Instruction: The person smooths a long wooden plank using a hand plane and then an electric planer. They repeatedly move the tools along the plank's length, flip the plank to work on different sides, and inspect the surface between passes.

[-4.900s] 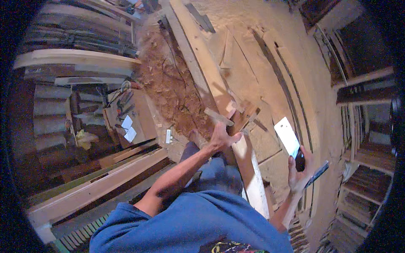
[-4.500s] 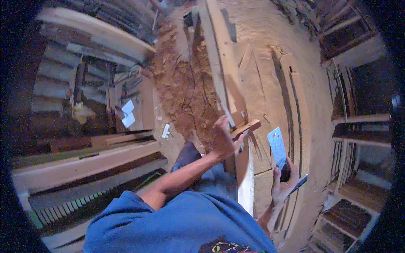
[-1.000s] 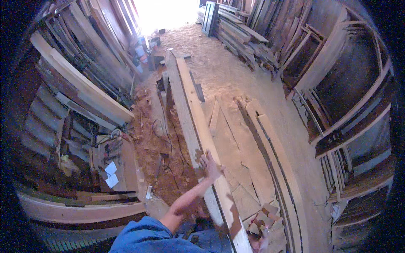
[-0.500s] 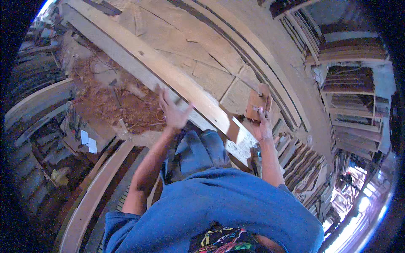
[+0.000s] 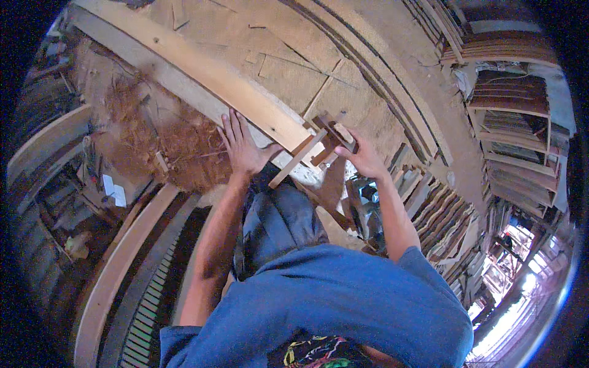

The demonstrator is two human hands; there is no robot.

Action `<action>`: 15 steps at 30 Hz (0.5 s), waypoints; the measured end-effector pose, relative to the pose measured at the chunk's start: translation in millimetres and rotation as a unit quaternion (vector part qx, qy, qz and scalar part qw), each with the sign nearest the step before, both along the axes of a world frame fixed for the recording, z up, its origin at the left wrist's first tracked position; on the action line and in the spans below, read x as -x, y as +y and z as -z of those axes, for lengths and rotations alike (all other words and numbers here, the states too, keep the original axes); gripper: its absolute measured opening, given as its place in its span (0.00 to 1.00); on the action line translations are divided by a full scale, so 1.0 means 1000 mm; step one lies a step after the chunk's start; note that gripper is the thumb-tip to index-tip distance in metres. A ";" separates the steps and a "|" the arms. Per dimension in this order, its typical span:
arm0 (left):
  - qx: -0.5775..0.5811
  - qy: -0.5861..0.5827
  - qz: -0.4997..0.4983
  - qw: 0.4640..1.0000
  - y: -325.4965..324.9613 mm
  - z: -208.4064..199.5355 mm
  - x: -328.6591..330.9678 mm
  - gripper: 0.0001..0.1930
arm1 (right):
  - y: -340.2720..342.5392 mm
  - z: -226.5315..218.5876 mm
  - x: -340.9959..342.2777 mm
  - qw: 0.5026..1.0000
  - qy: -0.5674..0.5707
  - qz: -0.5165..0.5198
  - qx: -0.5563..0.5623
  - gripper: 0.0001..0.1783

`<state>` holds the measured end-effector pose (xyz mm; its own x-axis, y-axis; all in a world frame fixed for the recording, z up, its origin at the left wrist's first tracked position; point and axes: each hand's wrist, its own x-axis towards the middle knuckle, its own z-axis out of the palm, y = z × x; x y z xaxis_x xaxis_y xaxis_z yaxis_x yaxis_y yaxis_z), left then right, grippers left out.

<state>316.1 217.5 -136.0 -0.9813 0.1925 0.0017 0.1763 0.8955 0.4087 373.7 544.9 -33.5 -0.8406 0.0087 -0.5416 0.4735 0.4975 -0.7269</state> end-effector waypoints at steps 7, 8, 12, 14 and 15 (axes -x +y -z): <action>-0.006 0.052 -0.058 0.997 0.018 -0.001 -0.003 0.69 | 0.021 0.024 -0.010 0.999 -0.016 -0.029 0.021 0.41; 0.005 0.028 -0.062 0.998 0.019 0.001 -0.004 0.68 | 0.023 0.026 -0.010 0.998 0.008 -0.057 0.017 0.41; -0.001 0.087 -0.080 0.993 0.027 0.015 -0.015 0.63 | 0.025 0.034 -0.008 0.996 0.014 -0.075 0.049 0.40; -0.036 0.110 -0.079 0.990 0.036 0.022 -0.030 0.54 | 0.024 0.034 -0.008 0.995 0.025 -0.083 0.037 0.40; -0.038 0.106 -0.079 0.991 0.042 0.024 -0.041 0.52 | 0.024 0.034 -0.008 0.994 0.047 -0.100 -0.001 0.40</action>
